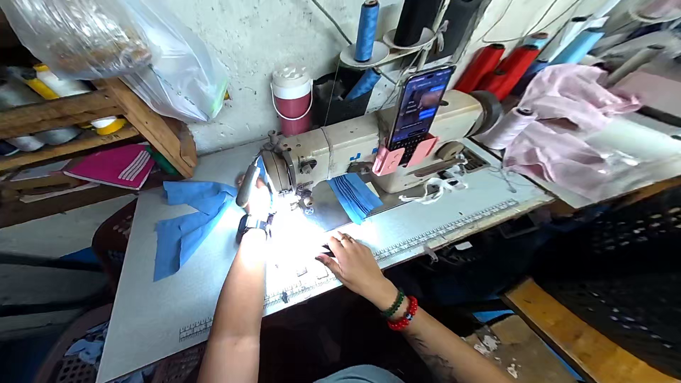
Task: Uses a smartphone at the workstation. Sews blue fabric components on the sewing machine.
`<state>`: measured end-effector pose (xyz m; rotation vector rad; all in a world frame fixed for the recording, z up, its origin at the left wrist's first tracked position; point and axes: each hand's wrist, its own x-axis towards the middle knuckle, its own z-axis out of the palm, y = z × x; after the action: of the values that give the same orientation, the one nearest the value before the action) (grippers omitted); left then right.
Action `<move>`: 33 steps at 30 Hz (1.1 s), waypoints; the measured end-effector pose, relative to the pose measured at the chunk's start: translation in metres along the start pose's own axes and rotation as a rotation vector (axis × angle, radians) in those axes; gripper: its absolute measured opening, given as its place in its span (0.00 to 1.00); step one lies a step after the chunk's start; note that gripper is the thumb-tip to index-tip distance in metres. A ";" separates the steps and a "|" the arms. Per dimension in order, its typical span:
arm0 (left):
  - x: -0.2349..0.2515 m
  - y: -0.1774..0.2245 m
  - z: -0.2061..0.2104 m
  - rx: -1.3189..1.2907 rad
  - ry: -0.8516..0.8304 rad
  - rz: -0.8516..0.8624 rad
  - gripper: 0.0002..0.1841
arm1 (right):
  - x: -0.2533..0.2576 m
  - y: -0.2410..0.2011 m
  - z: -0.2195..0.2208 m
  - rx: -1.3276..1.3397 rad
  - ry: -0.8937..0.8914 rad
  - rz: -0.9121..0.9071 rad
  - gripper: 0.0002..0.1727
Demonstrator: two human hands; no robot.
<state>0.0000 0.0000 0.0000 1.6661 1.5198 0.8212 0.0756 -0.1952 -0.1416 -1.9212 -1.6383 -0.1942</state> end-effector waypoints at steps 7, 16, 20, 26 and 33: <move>0.087 -0.109 -0.036 -0.447 0.539 0.194 0.24 | 0.002 -0.001 0.002 0.029 -0.001 0.035 0.31; 0.047 -0.117 -0.060 -0.814 0.795 0.334 0.30 | 0.054 -0.069 0.013 0.087 -0.363 -0.040 0.12; 0.042 -0.113 -0.058 -0.808 0.841 0.364 0.28 | 0.087 -0.094 0.015 0.384 -0.492 0.213 0.21; 0.037 -0.106 -0.057 -0.814 0.863 0.365 0.28 | 0.101 -0.084 0.041 0.395 -0.587 0.230 0.23; 0.035 -0.106 -0.073 -0.983 0.733 0.336 0.28 | 0.094 -0.086 0.039 0.552 -0.415 0.218 0.26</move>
<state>-0.1141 0.0460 -0.0507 0.8804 0.9150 2.1015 0.0065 -0.0899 -0.0983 -1.7449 -1.4983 0.7151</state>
